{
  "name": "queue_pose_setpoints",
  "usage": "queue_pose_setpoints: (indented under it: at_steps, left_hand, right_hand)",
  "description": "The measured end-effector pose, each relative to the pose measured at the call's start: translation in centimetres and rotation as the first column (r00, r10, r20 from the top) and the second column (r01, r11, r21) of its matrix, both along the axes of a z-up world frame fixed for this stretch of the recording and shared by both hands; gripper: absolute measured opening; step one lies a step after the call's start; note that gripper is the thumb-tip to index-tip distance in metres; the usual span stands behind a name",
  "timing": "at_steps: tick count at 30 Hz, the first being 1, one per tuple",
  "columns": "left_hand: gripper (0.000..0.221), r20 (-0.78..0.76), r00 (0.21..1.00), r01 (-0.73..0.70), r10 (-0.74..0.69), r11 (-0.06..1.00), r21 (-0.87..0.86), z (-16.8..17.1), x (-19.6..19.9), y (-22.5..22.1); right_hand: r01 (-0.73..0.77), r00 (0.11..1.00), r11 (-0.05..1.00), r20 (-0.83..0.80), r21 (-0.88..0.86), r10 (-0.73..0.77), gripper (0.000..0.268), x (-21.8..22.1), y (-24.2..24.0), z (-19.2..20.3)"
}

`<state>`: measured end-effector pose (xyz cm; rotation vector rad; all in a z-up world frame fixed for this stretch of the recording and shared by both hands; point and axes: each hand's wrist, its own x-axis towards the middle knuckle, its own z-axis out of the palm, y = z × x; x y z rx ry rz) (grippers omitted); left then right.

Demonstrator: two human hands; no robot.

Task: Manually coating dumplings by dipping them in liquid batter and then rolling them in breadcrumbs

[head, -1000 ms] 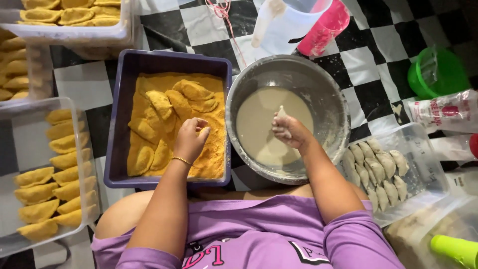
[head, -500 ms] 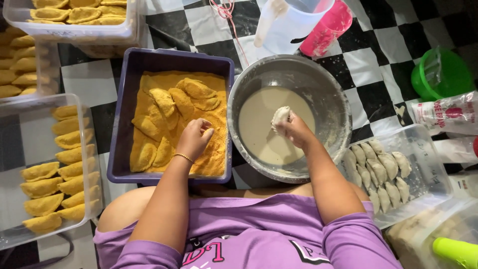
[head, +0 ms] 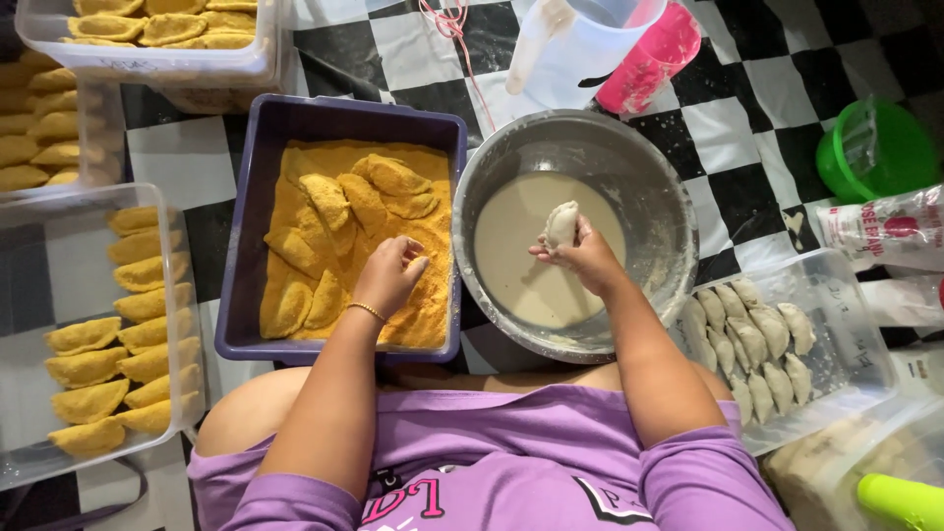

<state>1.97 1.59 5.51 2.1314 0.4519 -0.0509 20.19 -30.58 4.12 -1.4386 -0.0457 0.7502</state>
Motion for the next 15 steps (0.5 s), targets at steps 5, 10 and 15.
queue_pose_setpoints:
  at_steps: [5,10,15]
  left_hand:
    - [0.025,0.003,1.000,0.002,-0.002,1.000,-0.004,0.4,0.0,0.0]
    - [0.025,0.007,1.000,0.012,-0.012,1.000,-0.001,0.2,0.0,0.0]
    - [0.025,0.005,1.000,0.020,-0.020,1.000,-0.006,0.5,-0.1,0.0]
  right_hand:
    - [0.046,0.973,0.988,0.232,-0.148,-0.011,0.042,0.6,-0.4,-1.4]
    - [0.118,0.959,0.984,0.274,-0.136,-0.077,0.031,0.5,-0.4,-1.0]
    - [0.191,0.950,0.981,0.259,-0.045,-0.173,0.029,0.1,-0.4,0.2]
